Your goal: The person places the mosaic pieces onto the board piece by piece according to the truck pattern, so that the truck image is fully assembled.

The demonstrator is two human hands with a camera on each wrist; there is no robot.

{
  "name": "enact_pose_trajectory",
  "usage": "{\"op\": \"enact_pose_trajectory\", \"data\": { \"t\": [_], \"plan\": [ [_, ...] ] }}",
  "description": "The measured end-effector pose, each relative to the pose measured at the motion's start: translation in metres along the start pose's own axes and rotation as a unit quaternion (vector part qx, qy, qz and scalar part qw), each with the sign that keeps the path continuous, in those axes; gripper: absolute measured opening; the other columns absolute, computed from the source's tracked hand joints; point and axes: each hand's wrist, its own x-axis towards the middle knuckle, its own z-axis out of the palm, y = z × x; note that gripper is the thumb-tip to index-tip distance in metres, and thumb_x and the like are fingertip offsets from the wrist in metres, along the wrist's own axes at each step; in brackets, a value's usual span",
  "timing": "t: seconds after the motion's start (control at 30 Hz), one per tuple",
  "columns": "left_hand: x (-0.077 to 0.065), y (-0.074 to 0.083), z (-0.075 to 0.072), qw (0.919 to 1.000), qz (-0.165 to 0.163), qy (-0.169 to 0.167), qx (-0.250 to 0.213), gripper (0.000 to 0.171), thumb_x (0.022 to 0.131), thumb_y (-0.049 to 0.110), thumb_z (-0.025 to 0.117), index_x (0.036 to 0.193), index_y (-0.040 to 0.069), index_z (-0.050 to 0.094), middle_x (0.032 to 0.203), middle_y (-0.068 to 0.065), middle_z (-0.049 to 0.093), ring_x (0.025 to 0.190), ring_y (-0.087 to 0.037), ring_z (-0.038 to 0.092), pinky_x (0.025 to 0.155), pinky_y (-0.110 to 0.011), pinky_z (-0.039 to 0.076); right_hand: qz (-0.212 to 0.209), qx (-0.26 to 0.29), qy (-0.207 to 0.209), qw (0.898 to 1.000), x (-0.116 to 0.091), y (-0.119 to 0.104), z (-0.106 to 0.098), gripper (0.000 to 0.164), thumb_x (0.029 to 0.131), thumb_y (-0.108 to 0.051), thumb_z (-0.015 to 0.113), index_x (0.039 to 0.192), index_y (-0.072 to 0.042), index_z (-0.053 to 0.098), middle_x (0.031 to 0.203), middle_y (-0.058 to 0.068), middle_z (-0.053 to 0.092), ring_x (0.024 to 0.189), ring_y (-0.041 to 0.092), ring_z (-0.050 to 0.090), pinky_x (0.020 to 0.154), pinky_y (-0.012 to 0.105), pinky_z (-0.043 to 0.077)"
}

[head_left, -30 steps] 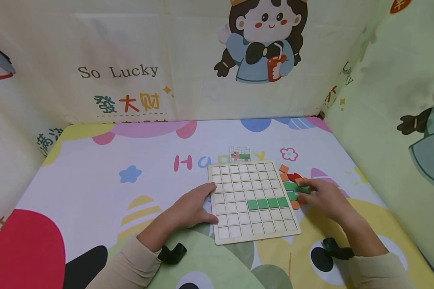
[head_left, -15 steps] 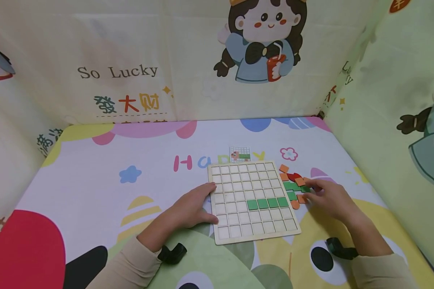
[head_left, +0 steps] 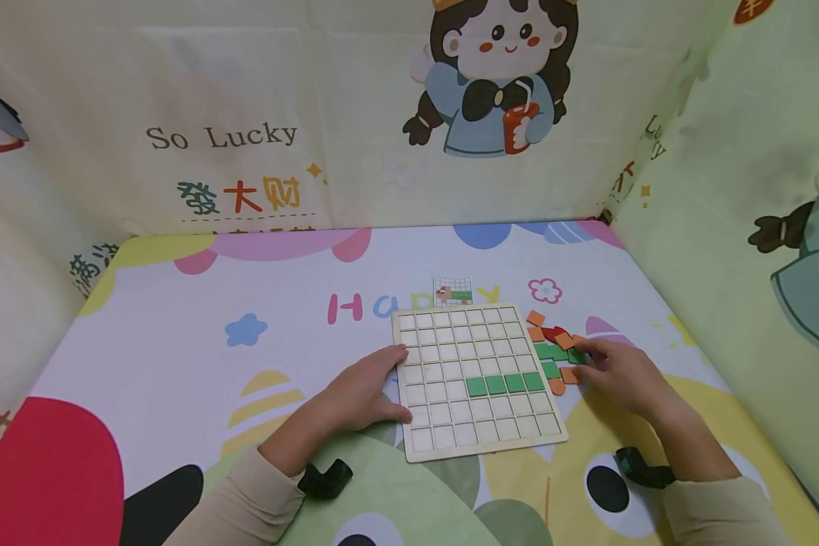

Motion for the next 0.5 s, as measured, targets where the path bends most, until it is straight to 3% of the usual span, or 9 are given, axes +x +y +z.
{"op": "enact_pose_trajectory", "data": {
  "t": [0.2,0.5],
  "plan": [
    [-0.0003,-0.0004,0.0000,1.0000,0.003,0.001,-0.001,0.090,0.077,0.031,0.088,0.148,0.001,0.041,0.151,-0.012,0.044,0.140,-0.028,0.040,0.113,-0.043,0.035,-0.004,-0.007,0.005,1.000,0.0004,0.0009,-0.0002,0.037,0.087,-0.014,0.076,0.120,0.002,0.068,0.107,0.018,0.066,0.094,0.034,0.058,0.080,0.052,0.053],
    [-0.0007,-0.0006,-0.0007,1.0000,0.006,0.002,-0.001,0.090,0.078,0.031,0.088,0.148,0.001,0.041,0.152,-0.012,0.043,0.140,-0.029,0.039,0.113,-0.043,0.034,0.003,-0.011,0.002,1.000,0.0012,0.0011,-0.0021,0.033,0.090,-0.008,0.071,0.119,0.006,0.066,0.111,0.025,0.066,0.097,0.041,0.062,0.084,0.058,0.053]
  ]
}}
